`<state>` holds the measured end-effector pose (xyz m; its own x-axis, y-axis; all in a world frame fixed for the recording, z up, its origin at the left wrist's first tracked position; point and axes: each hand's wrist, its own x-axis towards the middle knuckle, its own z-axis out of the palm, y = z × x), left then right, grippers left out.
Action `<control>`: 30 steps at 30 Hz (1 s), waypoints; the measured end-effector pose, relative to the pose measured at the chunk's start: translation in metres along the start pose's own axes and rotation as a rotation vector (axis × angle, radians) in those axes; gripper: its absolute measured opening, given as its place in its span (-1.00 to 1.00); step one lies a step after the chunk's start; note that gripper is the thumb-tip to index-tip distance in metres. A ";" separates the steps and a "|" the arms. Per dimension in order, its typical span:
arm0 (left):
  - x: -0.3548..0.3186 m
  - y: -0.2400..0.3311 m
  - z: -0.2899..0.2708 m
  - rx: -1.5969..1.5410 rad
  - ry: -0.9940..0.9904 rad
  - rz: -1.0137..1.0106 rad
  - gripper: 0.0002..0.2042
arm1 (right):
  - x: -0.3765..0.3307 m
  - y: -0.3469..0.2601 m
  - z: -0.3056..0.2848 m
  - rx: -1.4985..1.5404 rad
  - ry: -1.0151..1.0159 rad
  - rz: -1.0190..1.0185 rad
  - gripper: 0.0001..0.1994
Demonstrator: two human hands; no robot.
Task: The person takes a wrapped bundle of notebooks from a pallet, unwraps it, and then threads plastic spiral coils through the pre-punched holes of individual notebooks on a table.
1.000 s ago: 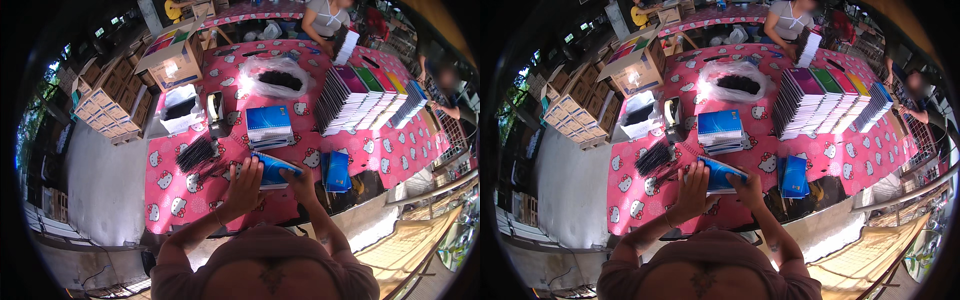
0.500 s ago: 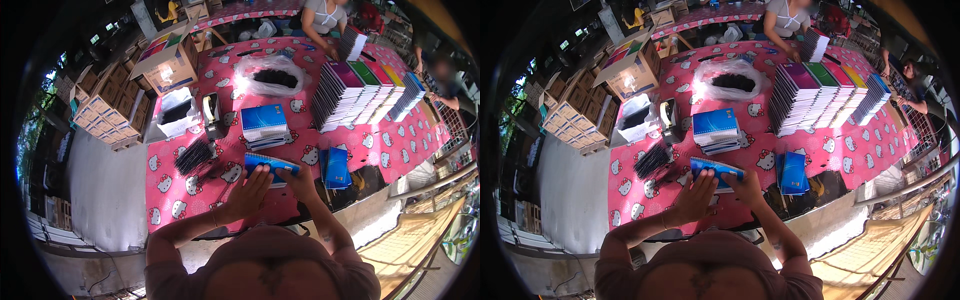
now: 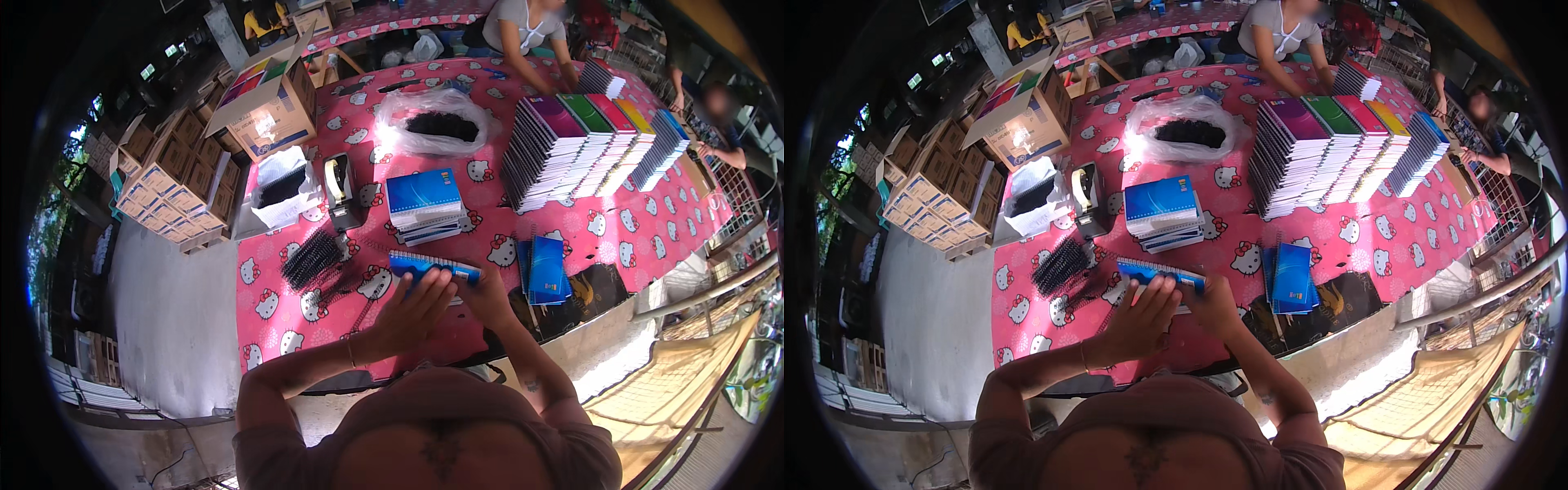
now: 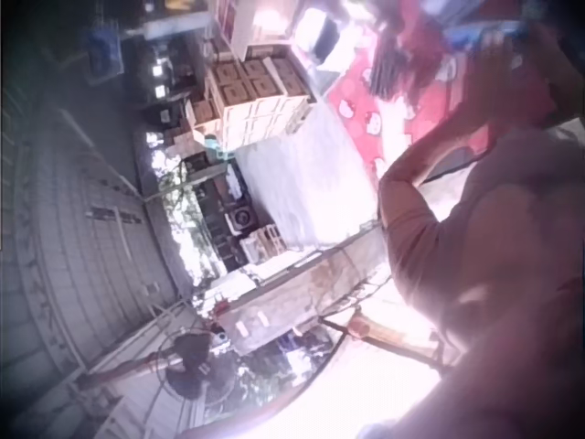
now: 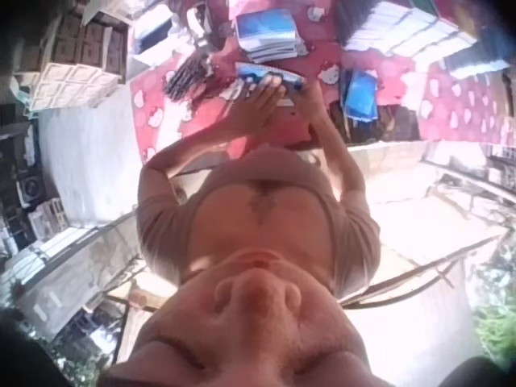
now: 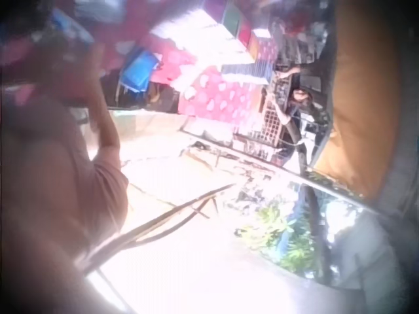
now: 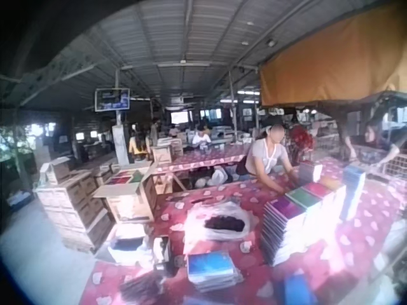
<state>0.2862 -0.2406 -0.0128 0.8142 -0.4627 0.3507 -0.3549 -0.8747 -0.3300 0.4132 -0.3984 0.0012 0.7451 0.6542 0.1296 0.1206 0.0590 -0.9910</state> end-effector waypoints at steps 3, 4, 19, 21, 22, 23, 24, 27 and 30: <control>0.059 -0.046 -0.047 -0.089 0.250 -0.446 -0.38 | -0.005 -0.018 0.007 -0.147 -0.096 0.099 -0.75; 0.060 -0.049 -0.043 -0.088 0.245 -0.411 -0.39 | -0.004 -0.016 0.008 -0.165 -0.070 0.027 -0.74; 0.054 -0.028 -0.013 -0.416 0.285 -0.395 -0.66 | 0.015 0.038 -0.001 0.012 -0.103 -0.079 -0.74; 0.049 -0.032 0.013 -0.472 0.244 -0.362 -0.80 | 0.019 0.059 -0.002 -0.020 -0.143 -0.056 -0.73; 0.047 -0.031 0.018 -0.494 0.218 -0.361 -0.82 | 0.021 0.069 -0.004 -0.067 -0.155 -0.014 -0.72; 0.043 -0.029 0.023 -0.516 0.194 -0.358 -0.84 | 0.021 0.080 -0.006 -0.114 -0.167 0.028 -0.71; 0.044 -0.025 0.021 -0.529 0.212 -0.391 -0.84 | 0.020 0.083 -0.006 -0.098 -0.161 0.025 -0.70; 0.046 -0.025 0.026 -0.553 0.274 -0.379 -0.84 | 0.017 0.086 -0.007 -0.141 -0.154 0.020 -0.68; 0.041 -0.027 0.027 -0.588 0.260 -0.399 -0.83 | 0.019 0.055 -0.012 -0.276 -0.122 -0.058 -0.68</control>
<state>0.3420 -0.2321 -0.0130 0.8237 -0.0501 0.5647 -0.3017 -0.8821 0.3618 0.4414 -0.3919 -0.0505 0.6496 0.7422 0.1644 0.3468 -0.0969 -0.9329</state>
